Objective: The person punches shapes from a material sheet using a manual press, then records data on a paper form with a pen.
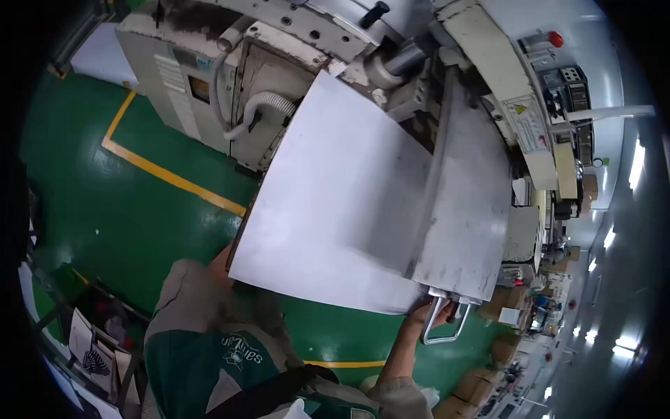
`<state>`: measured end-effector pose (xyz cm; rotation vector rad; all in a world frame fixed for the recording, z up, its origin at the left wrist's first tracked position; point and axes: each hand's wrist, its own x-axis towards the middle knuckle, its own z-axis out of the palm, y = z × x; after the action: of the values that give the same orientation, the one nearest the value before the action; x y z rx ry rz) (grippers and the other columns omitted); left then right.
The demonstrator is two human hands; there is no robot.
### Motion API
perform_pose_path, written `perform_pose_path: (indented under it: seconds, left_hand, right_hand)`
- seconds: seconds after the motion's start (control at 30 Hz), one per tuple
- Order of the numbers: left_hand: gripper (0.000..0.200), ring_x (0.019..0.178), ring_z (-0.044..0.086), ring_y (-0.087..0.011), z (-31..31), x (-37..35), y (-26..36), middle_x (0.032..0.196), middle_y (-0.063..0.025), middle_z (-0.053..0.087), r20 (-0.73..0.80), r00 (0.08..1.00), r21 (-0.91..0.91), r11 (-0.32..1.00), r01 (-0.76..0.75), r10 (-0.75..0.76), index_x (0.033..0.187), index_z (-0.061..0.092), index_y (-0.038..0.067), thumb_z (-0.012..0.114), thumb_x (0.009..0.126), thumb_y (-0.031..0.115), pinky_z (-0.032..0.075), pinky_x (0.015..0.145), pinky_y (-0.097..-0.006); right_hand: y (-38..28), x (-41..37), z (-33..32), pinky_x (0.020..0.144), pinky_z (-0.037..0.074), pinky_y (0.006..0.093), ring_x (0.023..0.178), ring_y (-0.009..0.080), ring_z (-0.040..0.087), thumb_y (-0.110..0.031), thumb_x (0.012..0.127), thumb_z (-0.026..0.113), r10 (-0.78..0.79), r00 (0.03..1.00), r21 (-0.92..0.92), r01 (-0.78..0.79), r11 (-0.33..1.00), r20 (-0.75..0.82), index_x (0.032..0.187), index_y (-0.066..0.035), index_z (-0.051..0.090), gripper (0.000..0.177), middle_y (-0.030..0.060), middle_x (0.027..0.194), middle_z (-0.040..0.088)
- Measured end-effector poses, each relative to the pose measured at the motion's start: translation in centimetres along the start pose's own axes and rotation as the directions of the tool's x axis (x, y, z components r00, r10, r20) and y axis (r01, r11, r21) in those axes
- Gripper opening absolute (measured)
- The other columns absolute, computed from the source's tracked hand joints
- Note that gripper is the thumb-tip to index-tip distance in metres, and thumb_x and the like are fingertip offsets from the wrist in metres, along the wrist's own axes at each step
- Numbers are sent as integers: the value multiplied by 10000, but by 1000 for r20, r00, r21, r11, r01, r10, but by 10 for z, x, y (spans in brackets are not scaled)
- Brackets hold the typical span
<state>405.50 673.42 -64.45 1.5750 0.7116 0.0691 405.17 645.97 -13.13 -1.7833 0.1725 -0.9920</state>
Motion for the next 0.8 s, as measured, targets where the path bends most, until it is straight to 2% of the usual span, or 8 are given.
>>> perform_pose_path:
  seconds: [0.17, 0.27, 0.4, 0.47, 0.57, 0.67, 0.73, 0.8]
  left_hand:
    - [465, 1087, 481, -169, -238, -82, 151, 1221, -28, 513, -139, 941, -354, 903, 242, -307, 1234, 478, 147, 616, 792, 196, 420, 820, -340]
    - [595, 1273, 356, -269, -309, -160, 310, 1397, -145, 324, -85, 990, -681, 719, -142, 114, 1380, 274, 72, 558, 874, 204, 388, 983, -441]
    - [703, 1341, 209, -337, -274, -229, 480, 1457, -218, 145, 259, 670, -875, 463, -143, 696, 1403, 152, 13, 548, 880, 267, 334, 1016, -510]
    - [713, 1344, 206, -328, -223, -234, 531, 1446, -217, 187, 379, 656, -816, 570, -95, 653, 1390, 191, 1, 564, 865, 306, 288, 1051, -497]
    - [688, 1246, 373, -304, -139, -209, 575, 1367, -201, 344, 499, 749, -656, 755, -3, 436, 1347, 287, -15, 606, 829, 307, 328, 1026, -459]
    - [506, 974, 588, -232, -81, -167, 599, 1143, -153, 566, 692, 656, -574, 781, 245, 302, 1206, 474, -23, 625, 807, 249, 462, 890, -384]
    - [353, 823, 642, -205, -63, -150, 614, 990, -112, 636, 765, 642, -435, 777, 454, 53, 1091, 555, -12, 608, 813, 199, 529, 761, -335]
    - [241, 783, 648, -221, -52, -141, 616, 899, -118, 644, 735, 660, -507, 774, 380, 157, 1007, 584, -11, 579, 814, 133, 544, 681, -348]
  right_hand:
    - [-31, 6, -1, 524, 379, 187, 592, 84, 437, -253, 936, 439, 338, 941, 296, -326, 898, 9, 1003, -33, 510, 240, 22, 711, 512]
    - [-11, 47, -34, 685, 484, 253, 801, 149, 582, -298, 934, 454, 389, 884, 546, -467, 696, 261, 1139, -33, 512, 340, 83, 955, 600]
    - [-54, 120, 2, 882, 454, 356, 1024, 222, 571, -303, 931, 459, 333, 823, 427, -535, 729, 461, 1254, 22, 444, 459, 142, 1143, 572]
    - [-50, 166, 23, 806, 506, 345, 918, 224, 618, -261, 895, 522, 398, 399, 189, -861, 472, 826, 1153, 49, 510, 403, 154, 1019, 623]
    - [-22, 204, 67, 702, 562, 348, 817, 238, 654, -193, 827, 602, 341, 207, 80, -932, 353, 917, 1030, 33, 573, 305, 158, 979, 639]
    - [-37, 211, 86, 650, 568, 347, 777, 229, 659, -178, 801, 625, 431, 103, -70, -927, 367, 896, 1007, 31, 587, 295, 148, 934, 650]
    - [-23, 216, 96, 653, 553, 321, 759, 212, 655, -196, 795, 637, 426, 219, -11, -879, 476, 878, 998, 20, 597, 299, 132, 898, 655]
    - [-27, 216, 104, 650, 542, 305, 738, 203, 650, -214, 795, 643, 412, 239, -4, -862, 508, 879, 998, 16, 600, 310, 125, 890, 655]
